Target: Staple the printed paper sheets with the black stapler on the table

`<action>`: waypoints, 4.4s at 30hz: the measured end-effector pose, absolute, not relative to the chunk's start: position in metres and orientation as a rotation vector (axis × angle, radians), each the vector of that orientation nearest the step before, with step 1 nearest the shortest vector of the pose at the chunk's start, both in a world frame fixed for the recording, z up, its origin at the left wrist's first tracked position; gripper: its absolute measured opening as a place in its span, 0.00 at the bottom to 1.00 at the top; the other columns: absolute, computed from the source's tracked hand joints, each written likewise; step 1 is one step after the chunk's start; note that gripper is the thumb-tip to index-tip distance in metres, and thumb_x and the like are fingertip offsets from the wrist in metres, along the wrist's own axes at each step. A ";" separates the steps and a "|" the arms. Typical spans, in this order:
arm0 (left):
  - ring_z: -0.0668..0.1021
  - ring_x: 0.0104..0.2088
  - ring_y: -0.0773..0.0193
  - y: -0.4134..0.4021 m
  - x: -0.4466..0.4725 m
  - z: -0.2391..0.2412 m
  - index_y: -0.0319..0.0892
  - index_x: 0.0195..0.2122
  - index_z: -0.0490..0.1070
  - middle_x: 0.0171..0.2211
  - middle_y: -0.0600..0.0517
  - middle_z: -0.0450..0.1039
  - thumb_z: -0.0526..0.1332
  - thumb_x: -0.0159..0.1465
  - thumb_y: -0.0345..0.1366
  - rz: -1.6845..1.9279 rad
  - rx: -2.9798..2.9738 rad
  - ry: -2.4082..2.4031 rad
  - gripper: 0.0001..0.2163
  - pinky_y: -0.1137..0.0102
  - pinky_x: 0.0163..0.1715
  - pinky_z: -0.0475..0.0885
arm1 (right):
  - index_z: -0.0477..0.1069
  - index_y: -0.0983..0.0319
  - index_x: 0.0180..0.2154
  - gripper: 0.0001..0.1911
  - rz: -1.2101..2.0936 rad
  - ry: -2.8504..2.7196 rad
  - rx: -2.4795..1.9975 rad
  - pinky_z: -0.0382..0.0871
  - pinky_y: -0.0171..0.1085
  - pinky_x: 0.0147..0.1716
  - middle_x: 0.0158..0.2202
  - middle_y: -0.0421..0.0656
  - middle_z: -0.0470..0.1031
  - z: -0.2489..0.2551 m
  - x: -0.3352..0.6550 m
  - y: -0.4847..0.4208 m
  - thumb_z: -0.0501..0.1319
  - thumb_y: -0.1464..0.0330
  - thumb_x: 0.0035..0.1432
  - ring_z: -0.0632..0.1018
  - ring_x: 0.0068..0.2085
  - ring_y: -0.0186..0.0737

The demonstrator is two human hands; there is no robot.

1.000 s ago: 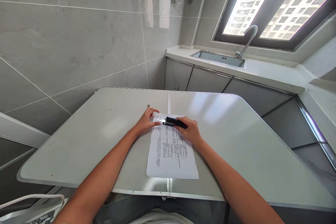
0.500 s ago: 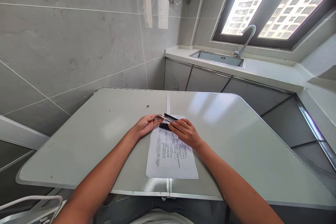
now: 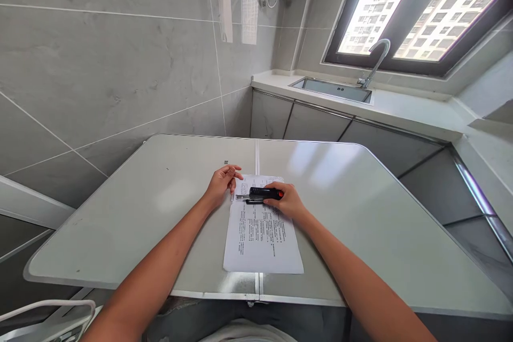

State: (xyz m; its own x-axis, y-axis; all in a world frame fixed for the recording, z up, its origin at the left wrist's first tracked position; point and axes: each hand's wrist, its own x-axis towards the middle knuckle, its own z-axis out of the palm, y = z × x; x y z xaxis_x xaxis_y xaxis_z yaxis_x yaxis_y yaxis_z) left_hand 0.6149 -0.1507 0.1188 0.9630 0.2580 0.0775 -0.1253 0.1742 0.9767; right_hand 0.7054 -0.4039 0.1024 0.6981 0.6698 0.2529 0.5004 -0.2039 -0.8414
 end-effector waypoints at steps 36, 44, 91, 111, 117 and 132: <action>0.75 0.49 0.50 -0.093 0.619 0.103 0.43 0.45 0.76 0.45 0.42 0.78 0.53 0.71 0.40 0.628 2.585 0.292 0.13 0.59 0.50 0.68 | 0.76 0.59 0.30 0.06 -0.253 -0.404 -2.446 0.66 0.42 0.37 0.28 0.45 0.78 0.085 0.811 -0.488 0.61 0.67 0.52 0.75 0.33 0.46; 0.56 0.72 0.45 -0.094 0.627 0.078 0.47 0.69 0.62 0.72 0.44 0.57 0.54 0.71 0.45 0.297 2.690 0.195 0.26 0.48 0.70 0.45 | 0.78 0.61 0.34 0.13 -0.314 -0.557 -2.399 0.67 0.45 0.46 0.42 0.49 0.78 0.063 0.820 -0.479 0.57 0.63 0.60 0.72 0.44 0.50; 0.81 0.40 0.57 -0.152 0.614 0.109 0.48 0.38 0.82 0.39 0.52 0.83 0.68 0.66 0.39 0.551 2.384 -0.212 0.03 0.59 0.49 0.71 | 0.76 0.57 0.45 0.13 -0.009 -1.134 -1.984 0.71 0.43 0.42 0.38 0.43 0.78 0.091 0.722 -0.407 0.69 0.61 0.59 0.78 0.37 0.43; 0.79 0.48 0.54 -0.135 0.610 0.117 0.51 0.42 0.84 0.46 0.47 0.82 0.63 0.69 0.46 0.231 2.434 -0.420 0.10 0.55 0.55 0.69 | 0.79 0.57 0.44 0.18 0.057 -1.075 -1.885 0.72 0.43 0.40 0.36 0.43 0.78 0.094 0.729 -0.415 0.70 0.54 0.57 0.77 0.35 0.43; 0.78 0.47 0.55 -0.148 0.604 0.123 0.48 0.39 0.80 0.42 0.49 0.82 0.63 0.69 0.40 0.258 2.384 -0.442 0.06 0.57 0.55 0.69 | 0.80 0.57 0.43 0.21 0.165 -1.092 -1.764 0.71 0.42 0.39 0.35 0.42 0.77 0.102 0.726 -0.417 0.73 0.52 0.52 0.77 0.35 0.42; 0.77 0.50 0.52 -0.176 0.607 0.121 0.46 0.51 0.74 0.49 0.46 0.78 0.63 0.70 0.42 0.362 2.529 -0.317 0.11 0.56 0.56 0.68 | 0.80 0.58 0.43 0.22 0.061 -0.942 -1.843 0.72 0.42 0.37 0.36 0.43 0.80 0.111 0.730 -0.421 0.72 0.51 0.53 0.78 0.35 0.44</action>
State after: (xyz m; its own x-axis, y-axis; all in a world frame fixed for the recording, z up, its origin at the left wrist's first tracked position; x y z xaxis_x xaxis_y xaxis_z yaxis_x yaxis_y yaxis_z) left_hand 0.6073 -0.1760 0.1208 0.9355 -0.1472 0.3211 -0.2986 -0.8153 0.4961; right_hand 0.7300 -0.4213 0.1109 0.6925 0.6249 0.3605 0.5734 -0.1735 -0.8007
